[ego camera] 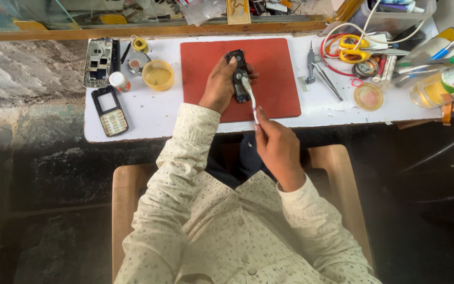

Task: The person disassembles a silver feature phone on a red mat, removing the back cover, battery, and internal components using a screwdriver and tweezers. The person then cleans the circuit board with a toothbrush and wipes it with a cloth before placing the parts on the table.

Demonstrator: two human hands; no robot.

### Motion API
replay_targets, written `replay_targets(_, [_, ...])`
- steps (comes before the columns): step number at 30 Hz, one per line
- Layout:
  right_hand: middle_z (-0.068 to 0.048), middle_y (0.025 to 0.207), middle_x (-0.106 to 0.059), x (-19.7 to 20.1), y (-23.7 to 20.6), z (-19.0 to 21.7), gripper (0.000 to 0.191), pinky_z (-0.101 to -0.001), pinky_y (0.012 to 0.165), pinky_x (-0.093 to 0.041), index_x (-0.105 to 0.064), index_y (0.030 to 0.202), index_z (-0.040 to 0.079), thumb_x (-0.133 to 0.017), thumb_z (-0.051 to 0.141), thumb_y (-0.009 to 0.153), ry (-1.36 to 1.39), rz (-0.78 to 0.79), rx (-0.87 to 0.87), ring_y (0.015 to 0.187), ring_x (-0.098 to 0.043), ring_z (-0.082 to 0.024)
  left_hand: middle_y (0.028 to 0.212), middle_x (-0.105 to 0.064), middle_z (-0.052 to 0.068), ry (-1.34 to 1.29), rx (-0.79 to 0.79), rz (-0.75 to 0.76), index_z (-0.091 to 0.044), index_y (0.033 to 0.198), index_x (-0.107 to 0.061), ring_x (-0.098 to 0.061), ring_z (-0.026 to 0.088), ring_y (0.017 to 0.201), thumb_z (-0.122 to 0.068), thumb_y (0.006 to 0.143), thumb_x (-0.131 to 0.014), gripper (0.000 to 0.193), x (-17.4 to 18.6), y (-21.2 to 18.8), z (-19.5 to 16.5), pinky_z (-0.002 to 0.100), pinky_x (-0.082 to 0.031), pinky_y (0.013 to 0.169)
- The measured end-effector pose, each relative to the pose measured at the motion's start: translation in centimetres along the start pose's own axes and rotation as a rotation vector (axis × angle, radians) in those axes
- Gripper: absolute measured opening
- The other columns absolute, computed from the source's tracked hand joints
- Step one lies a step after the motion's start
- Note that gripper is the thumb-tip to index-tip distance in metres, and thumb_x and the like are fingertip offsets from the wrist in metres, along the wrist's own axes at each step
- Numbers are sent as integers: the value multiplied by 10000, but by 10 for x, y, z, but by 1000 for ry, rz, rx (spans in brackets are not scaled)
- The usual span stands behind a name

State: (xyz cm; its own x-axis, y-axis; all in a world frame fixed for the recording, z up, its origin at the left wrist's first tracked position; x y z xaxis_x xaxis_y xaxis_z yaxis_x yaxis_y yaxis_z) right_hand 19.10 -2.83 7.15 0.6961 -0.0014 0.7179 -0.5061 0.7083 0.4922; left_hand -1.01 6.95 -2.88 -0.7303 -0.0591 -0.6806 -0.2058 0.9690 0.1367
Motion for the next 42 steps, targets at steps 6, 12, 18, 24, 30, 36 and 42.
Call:
replay_targets(6, [-190,992,-725,5,11,0,344,-423,697,-547,-654,1327,28,-670,94,990,30,-63,78,827,-701,-357,1047,-687,196,-5,27,-27,-5,1294,-493,-726,342,995,-248,1095,-424,322,-4,-2,-4,461,-608,850])
replay_targets(12, [-177,935,-726,-21,5,11,380,-439,671,-540,-641,1335,20,-669,83,961,-36,-3,25,791,-693,-362,1044,-694,178,6,19,-36,-13,1284,-493,-722,329,969,-243,1081,-413,317,-4,-2,-5,476,-625,880])
replay_targets(18, [-208,954,-716,10,-4,1,332,-422,681,-555,-658,1299,-3,-671,81,978,124,21,1,791,-715,-356,1017,-694,177,-22,19,-15,-17,1293,-500,-716,304,928,-305,1097,-434,355,0,1,-1,426,-593,778])
replay_targets(24, [-221,965,-721,1,18,-1,341,-447,697,-544,-667,1301,-4,-679,92,974,52,-26,23,812,-702,-384,1027,-700,195,-47,-18,42,13,1275,-497,-702,307,952,-297,1131,-448,345,-2,0,-4,426,-591,848])
replay_targets(30, [-200,1021,-736,-7,1,5,336,-425,735,-560,-668,1300,14,-655,106,977,26,-27,66,851,-707,-362,1017,-702,175,-20,-2,-27,1,1264,-500,-717,324,952,-286,1090,-431,342,-3,-1,-5,462,-606,878])
replay_targets(36, [-210,962,-714,9,6,-4,331,-434,697,-545,-668,1302,17,-661,112,986,98,-11,-24,809,-696,-368,1040,-707,186,-10,37,-25,-30,1301,-492,-722,324,1001,-317,1087,-425,364,-3,-5,-4,465,-595,850])
replay_targets(42, [-196,872,-693,-11,15,1,346,-477,659,-509,-673,1308,17,-662,104,973,-5,-35,11,760,-661,-398,1063,-697,197,-56,18,-3,-15,1303,-501,-723,356,997,-318,1088,-445,375,0,0,-1,495,-616,896])
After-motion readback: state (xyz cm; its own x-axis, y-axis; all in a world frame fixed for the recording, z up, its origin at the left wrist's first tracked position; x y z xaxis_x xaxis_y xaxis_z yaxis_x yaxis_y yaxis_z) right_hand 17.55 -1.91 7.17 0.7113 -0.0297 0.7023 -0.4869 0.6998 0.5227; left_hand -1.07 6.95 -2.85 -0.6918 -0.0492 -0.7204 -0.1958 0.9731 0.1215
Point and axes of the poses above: each hand's wrist, its own y-axis towards the middle knuckle, its own x-axis out of the back of the hand, z = x × y, the point moved 4 cm from there along y, towards the middle knuckle
